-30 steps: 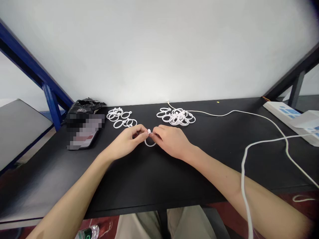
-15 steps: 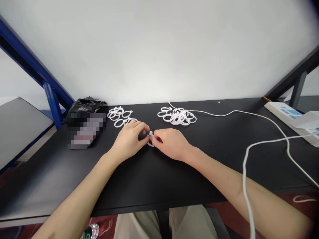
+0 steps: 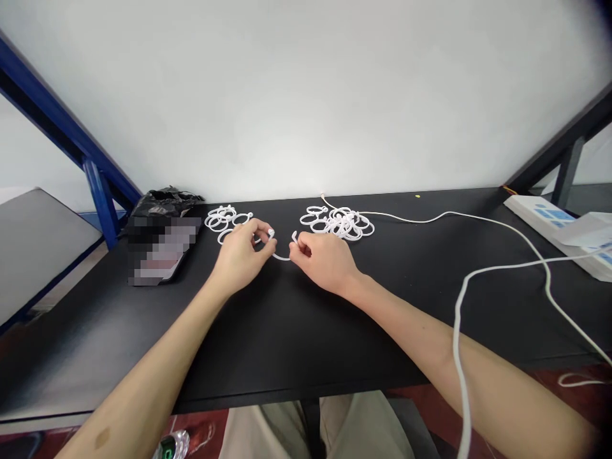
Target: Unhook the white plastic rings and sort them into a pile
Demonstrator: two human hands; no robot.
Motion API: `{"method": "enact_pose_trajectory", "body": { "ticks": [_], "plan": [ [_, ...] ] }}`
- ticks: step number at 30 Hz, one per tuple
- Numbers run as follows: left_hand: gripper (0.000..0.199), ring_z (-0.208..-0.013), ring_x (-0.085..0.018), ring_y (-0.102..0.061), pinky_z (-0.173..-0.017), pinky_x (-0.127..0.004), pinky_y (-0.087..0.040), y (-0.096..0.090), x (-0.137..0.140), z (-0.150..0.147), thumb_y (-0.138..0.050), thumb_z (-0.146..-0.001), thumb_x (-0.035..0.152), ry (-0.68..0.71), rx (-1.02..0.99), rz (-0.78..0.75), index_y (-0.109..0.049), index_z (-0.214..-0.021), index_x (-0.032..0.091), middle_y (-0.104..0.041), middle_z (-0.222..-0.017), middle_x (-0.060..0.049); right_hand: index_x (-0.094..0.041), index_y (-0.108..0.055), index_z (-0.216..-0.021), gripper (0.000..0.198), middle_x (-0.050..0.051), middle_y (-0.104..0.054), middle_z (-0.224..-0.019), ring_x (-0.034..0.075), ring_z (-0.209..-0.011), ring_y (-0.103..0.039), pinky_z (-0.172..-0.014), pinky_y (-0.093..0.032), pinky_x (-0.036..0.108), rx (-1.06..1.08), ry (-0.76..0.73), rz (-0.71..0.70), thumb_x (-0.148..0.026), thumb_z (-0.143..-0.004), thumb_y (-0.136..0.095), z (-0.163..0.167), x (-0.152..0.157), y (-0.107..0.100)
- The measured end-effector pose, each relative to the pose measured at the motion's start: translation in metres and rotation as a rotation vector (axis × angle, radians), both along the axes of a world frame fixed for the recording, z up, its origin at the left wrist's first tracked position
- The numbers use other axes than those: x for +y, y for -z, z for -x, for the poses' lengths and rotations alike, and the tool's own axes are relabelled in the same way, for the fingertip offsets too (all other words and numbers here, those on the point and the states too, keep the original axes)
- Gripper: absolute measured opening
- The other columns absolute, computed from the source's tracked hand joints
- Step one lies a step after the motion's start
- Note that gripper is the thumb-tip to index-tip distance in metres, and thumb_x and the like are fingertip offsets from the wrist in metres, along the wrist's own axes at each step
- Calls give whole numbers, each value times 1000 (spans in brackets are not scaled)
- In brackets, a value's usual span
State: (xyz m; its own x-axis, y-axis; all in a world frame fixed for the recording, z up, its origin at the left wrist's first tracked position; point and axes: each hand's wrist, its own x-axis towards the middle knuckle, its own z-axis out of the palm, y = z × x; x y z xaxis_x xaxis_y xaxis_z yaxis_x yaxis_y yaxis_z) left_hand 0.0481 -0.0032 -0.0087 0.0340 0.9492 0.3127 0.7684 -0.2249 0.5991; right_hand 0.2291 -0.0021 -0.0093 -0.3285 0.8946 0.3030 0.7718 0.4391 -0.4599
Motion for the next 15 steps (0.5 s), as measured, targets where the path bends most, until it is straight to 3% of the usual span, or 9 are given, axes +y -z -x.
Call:
{"method": "enact_pose_trajectory", "body": {
  "ticks": [6, 10, 15],
  "plan": [
    [26, -85, -23, -57, -79, -35, -46, 3, 4, 36, -58, -86, 47, -140, 130, -89, -65, -93, 23, -67, -83, -3, -19, -49, -61, 39, -2, -55, -58, 10, -54, -44, -57, -28, 26, 87, 188, -75, -38, -95, -43, -30, 20, -8],
    [28, -93, -28, -56, -89, -43, -45, 16, 9, 45, -53, -89, 40, -92, 398, -161, -67, -103, 20, -66, -91, -8, -21, -56, -67, 46, 2, -64, -67, 15, -62, -55, -58, -31, 27, 60, 366, 51, -53, -96, -38, -51, 39, -12],
    [26, -92, -28, -54, -87, -42, -45, 23, 10, 44, -51, -90, 36, -53, 552, -156, -70, -100, 22, -63, -90, -9, -21, -60, -74, 45, 5, -67, -72, 20, -69, -60, -60, -34, 29, -78, 490, 98, -60, -91, -45, -56, 45, -12]
  ]
}}
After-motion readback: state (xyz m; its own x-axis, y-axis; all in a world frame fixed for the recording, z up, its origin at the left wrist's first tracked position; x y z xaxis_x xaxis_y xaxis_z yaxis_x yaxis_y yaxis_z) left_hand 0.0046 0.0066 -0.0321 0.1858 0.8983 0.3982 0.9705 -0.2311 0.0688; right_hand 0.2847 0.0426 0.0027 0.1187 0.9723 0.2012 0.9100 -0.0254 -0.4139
